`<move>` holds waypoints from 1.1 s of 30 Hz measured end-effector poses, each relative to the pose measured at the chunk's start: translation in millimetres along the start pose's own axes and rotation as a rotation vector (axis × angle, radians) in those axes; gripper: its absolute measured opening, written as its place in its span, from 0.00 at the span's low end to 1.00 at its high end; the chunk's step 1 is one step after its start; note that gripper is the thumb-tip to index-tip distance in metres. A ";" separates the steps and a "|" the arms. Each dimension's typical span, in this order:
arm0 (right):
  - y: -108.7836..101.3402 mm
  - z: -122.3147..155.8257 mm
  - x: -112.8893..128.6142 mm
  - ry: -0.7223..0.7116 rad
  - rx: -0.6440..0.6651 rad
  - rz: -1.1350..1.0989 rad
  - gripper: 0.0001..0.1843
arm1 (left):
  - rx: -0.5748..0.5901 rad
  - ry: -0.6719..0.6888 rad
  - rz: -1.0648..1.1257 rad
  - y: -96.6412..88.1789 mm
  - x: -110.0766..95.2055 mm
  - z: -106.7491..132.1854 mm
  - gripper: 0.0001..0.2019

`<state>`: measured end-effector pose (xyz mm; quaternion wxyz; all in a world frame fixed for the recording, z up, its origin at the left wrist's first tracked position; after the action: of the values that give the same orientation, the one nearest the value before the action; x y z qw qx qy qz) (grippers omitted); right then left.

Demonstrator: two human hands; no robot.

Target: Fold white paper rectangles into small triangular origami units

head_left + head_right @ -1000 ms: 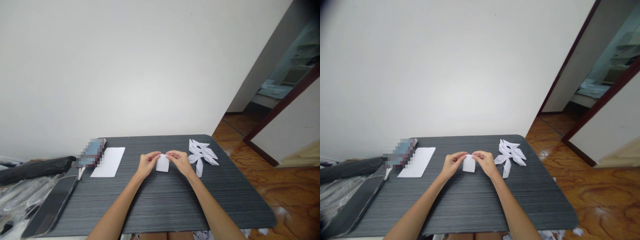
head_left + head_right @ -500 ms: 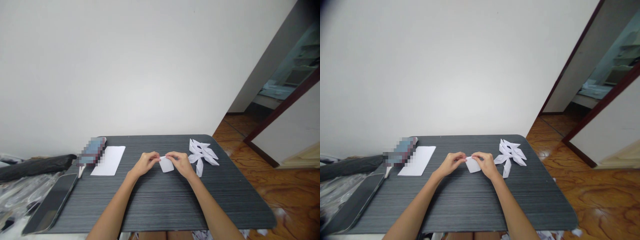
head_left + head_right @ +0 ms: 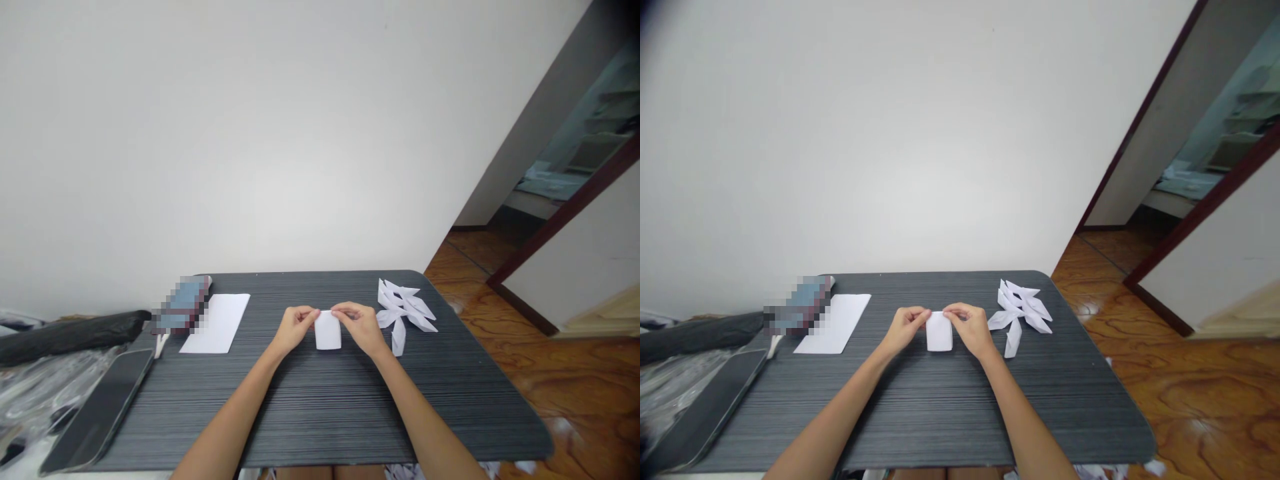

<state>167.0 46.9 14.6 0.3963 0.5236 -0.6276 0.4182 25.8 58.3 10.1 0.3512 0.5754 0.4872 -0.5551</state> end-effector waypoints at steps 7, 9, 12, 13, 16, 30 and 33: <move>6.2 -2.2 -15.7 0.160 0.012 -0.124 0.08 | -0.214 0.030 -0.180 -5.3 14.1 -0.2 0.21; 9.0 -0.9 -18.3 0.189 0.015 -0.144 0.09 | -0.271 0.042 -0.220 -4.9 17.4 0.9 0.21; 16.0 2.6 -22.4 0.232 0.059 -0.167 0.10 | -0.338 0.081 -0.327 -5.1 17.3 2.7 0.20; 18.7 3.9 -23.7 0.245 0.084 -0.170 0.10 | -0.346 0.102 -0.367 -5.0 15.9 3.3 0.19; 24.0 6.8 -27.0 0.273 0.148 -0.168 0.11 | -0.327 0.169 -0.453 -3.6 10.4 4.6 0.19; 25.7 6.2 -28.8 0.292 0.114 -0.132 0.13 | -0.301 0.037 -0.814 -3.6 22.6 0.5 0.19; 21.9 4.4 -30.3 0.283 0.096 -0.099 0.12 | -0.269 0.041 -0.765 -2.1 25.3 -0.8 0.19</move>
<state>149.3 54.9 -17.6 0.4755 0.5079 -0.5181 0.4975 21.6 64.0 -14.3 0.1819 0.3126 0.7413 -0.5654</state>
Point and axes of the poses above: each hand's wrist, its own z-axis away from the middle knuckle, its own y-axis out of the palm, x = y × z, the point moved 6 cm from there along -z, towards the middle knuckle, and after that the axes turned 4 degrees about -x, right-handed, at the moved point
